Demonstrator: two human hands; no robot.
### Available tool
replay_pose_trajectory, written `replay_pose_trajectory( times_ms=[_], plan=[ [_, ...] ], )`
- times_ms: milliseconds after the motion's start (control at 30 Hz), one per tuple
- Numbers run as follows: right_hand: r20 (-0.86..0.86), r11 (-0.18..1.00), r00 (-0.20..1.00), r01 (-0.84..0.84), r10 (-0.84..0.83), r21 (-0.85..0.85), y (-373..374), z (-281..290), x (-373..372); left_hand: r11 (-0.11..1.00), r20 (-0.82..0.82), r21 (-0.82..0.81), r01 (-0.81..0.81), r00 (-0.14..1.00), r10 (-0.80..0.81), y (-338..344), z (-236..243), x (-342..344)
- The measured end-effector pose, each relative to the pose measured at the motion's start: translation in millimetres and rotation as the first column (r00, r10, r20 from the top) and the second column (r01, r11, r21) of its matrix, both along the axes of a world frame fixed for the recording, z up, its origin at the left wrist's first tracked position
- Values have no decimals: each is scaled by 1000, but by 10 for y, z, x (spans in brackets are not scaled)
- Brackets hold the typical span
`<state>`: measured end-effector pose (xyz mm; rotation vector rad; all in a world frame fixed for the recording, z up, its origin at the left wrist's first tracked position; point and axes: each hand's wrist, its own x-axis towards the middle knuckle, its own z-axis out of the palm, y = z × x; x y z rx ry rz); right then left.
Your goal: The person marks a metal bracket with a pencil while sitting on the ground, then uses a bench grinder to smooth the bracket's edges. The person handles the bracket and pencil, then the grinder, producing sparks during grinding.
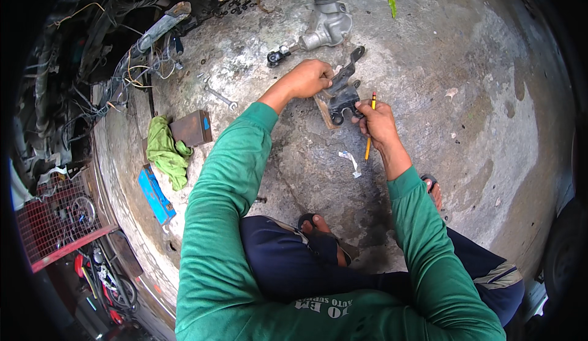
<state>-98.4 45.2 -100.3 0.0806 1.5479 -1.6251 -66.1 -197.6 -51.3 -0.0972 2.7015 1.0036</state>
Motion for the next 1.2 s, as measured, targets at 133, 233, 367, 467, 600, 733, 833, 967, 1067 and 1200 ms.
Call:
replay_pose_trajectory(
  times_ms=[133, 233, 367, 467, 600, 733, 833, 967, 1067, 1200],
  plan=[
    [7, 1000, 1000, 10, -10, 4, -9, 12, 12, 1000, 3, -6, -1, 1000, 1, -2, 1, 10],
    [7, 1000, 1000, 8, -8, 3, -19, 14, 24, 1000, 4, -4, -2, 1000, 2, -21, -41, 21],
    [11, 1000, 1000, 11, -11, -8, 2, 2, 12, 1000, 23, 2, -8, 1000, 8, -6, -42, 0],
    [11, 1000, 1000, 17, -17, -13, 18, 1, -8, 1000, 22, 16, -13, 1000, 12, 17, -27, -23],
    [-5, 1000, 1000, 18, -18, -8, 7, -22, -20, 1000, -7, 4, 4, 1000, -4, 0, -47, -26],
    [-45, 999, 998, 41, -40, 23, -25, 7, -22, 997, -99, -70, -23, 995, 16, -59, -157, 96],
    [-81, 997, 994, 76, -73, 26, 37, 12, -71, 971, -148, -165, -171, 978, 148, -98, -273, 329],
    [-213, 1000, 977, 17, -18, -6, 82, -77, -175, 899, -150, -160, -408, 910, 386, 77, -404, 672],
    [-271, 993, 956, -116, 115, 12, 58, 92, -242, 824, -351, 66, -562, 760, 547, 355, -387, 1008],
    [-240, 929, 916, -355, 323, -104, 57, 530, -232, 737, -485, 224, -638, 583, 652, 751, -424, 1839]
  ],
)
